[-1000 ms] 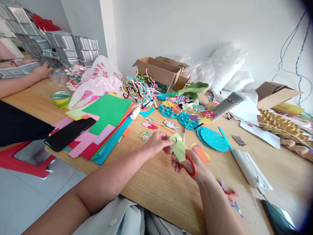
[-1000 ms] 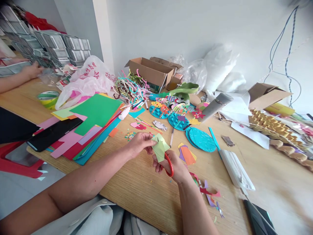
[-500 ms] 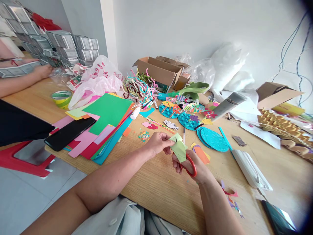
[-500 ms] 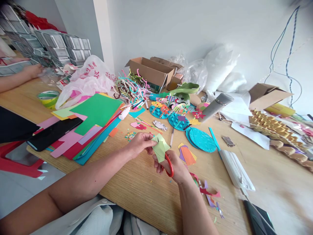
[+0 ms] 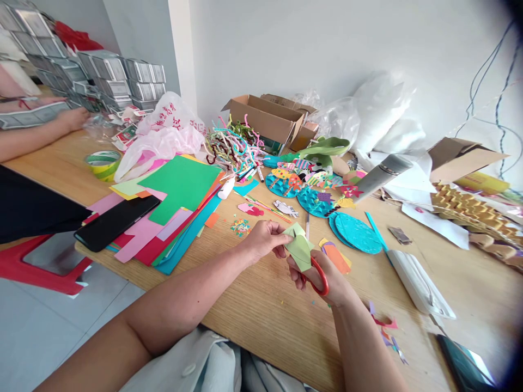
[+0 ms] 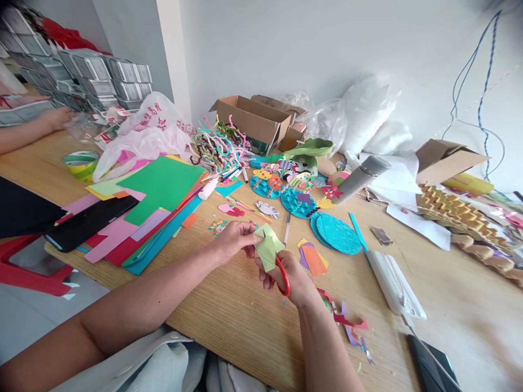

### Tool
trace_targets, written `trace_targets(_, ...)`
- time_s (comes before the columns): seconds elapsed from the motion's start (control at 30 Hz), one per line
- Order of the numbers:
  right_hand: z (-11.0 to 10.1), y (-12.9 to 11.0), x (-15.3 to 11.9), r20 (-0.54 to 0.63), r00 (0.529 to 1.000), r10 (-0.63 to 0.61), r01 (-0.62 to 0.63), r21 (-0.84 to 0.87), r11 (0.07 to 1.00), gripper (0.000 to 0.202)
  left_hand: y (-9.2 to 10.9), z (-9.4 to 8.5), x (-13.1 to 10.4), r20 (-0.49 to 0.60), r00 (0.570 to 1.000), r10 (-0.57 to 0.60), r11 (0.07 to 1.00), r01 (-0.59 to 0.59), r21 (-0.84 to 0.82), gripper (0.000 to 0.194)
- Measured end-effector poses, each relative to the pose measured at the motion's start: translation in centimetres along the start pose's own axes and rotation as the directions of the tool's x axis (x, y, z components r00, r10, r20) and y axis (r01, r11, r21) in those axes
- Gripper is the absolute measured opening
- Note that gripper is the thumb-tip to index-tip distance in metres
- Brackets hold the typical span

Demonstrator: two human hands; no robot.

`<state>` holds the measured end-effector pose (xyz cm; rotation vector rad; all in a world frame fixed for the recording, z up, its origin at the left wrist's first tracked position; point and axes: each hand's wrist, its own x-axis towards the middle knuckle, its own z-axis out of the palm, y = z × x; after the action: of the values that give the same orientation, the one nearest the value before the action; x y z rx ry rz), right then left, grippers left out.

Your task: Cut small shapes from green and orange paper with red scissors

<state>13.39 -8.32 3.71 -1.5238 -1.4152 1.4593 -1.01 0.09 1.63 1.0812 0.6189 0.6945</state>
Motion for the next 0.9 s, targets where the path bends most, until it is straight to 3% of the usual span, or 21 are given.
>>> trace_targets(0.57,-0.24,0.63,0.21,-0.011,1.0,0.022,-0.022,-0.013,1.0,0.032,0.15,-0.01,-0.01,-0.024,1.0,-0.012,1.0,0.012,-0.005,0.022)
trace_targets(0.9,-0.28,0.67,0.04,-0.022,1.0,0.02,-0.02,0.006,1.0,0.024,0.23,-0.15,0.06,-0.01,1.0,0.022,1.0,-0.022,-0.008,0.022)
